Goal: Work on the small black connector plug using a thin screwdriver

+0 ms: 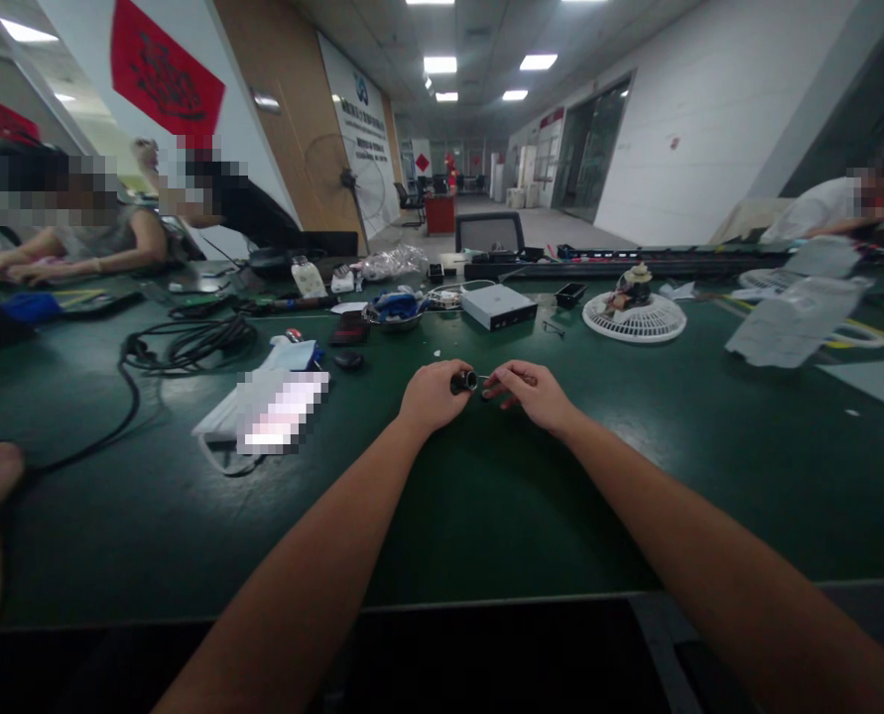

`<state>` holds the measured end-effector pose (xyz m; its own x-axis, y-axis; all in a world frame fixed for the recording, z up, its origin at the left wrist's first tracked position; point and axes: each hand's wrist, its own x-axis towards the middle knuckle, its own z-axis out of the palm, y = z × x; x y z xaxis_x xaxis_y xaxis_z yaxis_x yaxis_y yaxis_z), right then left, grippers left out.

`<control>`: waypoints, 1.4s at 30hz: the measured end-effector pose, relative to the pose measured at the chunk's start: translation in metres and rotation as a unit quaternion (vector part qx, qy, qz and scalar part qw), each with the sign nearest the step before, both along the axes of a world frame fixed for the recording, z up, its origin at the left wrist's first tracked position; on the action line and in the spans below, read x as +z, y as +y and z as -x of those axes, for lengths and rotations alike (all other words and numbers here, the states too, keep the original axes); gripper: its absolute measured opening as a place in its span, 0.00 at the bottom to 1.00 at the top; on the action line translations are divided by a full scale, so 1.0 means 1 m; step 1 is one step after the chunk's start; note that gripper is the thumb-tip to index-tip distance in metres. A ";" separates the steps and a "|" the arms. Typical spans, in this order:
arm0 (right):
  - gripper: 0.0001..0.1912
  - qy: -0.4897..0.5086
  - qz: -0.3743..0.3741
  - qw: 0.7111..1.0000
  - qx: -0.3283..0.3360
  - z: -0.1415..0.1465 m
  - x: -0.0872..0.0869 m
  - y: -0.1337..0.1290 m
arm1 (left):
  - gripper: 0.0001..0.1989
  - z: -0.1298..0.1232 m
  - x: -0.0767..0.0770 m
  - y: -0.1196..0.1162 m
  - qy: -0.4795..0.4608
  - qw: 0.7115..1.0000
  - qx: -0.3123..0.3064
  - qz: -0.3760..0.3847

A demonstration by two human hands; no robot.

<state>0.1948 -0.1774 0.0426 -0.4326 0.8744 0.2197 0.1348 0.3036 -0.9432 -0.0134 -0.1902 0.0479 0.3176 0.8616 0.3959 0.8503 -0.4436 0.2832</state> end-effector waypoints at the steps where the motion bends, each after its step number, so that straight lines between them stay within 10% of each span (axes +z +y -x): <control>1: 0.12 -0.006 0.001 1.000 -0.001 0.000 -0.001 0.001 | 0.13 0.000 0.000 0.000 0.001 1.000 0.001 0.000; 24: 0.13 -0.053 -0.043 0.996 0.064 0.001 -0.001 -0.004 | 0.13 0.005 -0.004 0.003 -0.011 1.000 0.012 -0.011; 42: 0.13 -0.110 -0.205 0.972 -0.033 -0.001 0.010 -0.010 | 0.13 -0.001 -0.007 0.005 -0.002 1.000 -0.010 -0.025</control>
